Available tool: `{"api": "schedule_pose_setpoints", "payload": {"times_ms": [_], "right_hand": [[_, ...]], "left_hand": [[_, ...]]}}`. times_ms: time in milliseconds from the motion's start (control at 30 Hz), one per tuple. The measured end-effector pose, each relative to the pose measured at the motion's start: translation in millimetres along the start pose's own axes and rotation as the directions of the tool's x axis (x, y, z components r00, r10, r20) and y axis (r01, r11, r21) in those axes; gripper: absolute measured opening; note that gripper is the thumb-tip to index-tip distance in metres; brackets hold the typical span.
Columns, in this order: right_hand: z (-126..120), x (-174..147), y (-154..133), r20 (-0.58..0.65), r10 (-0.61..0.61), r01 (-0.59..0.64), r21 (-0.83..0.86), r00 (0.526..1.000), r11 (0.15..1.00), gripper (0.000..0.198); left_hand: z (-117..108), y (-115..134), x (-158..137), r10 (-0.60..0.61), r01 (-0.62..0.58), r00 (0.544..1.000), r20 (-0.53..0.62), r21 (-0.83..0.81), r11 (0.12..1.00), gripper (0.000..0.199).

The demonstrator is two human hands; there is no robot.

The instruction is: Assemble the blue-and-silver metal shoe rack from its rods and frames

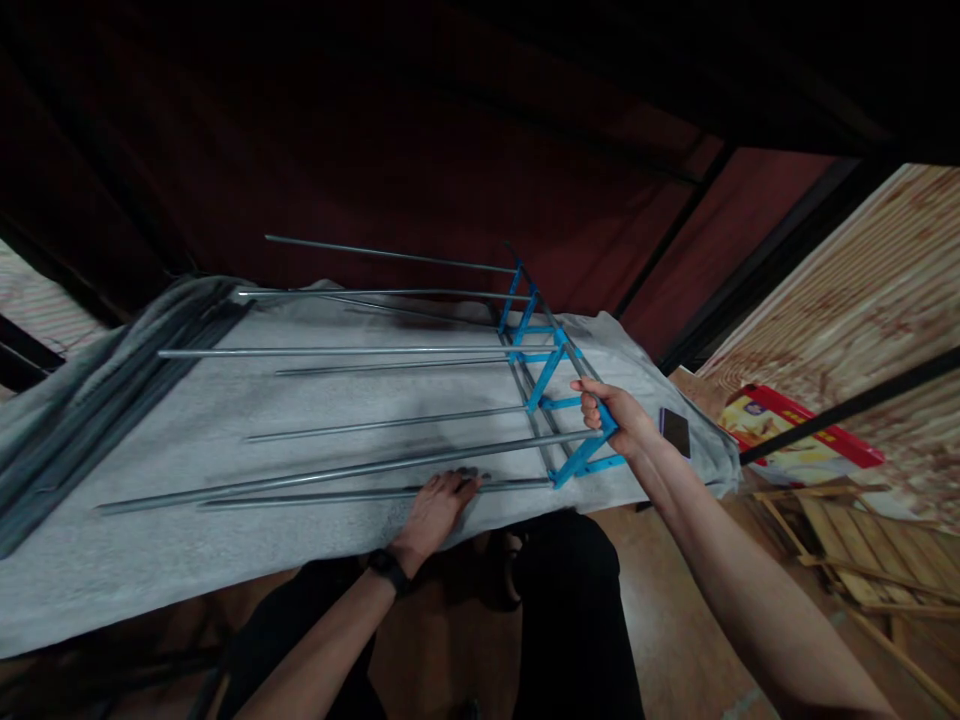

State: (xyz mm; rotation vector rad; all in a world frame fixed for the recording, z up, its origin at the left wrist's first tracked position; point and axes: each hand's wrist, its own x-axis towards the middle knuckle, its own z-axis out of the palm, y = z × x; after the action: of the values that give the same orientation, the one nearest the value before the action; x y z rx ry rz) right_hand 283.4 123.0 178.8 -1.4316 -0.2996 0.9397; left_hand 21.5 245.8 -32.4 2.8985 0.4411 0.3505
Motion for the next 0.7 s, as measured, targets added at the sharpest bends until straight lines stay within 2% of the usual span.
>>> {"api": "schedule_pose_setpoints", "payload": {"times_ms": [300,700], "right_hand": [[7,-4,-2,-0.052,0.001,-0.002,-0.01,0.999,1.0,0.015],[4,-4,0,-0.02,-0.037,0.036,-0.032,0.999,0.999,0.013]], "left_hand": [[-2,7,3,-0.008,0.009,1.0,0.028,-0.015,1.0,0.043],[-2,15,-2,-0.014,0.014,1.0,0.002,-0.022,1.0,0.043]]}}
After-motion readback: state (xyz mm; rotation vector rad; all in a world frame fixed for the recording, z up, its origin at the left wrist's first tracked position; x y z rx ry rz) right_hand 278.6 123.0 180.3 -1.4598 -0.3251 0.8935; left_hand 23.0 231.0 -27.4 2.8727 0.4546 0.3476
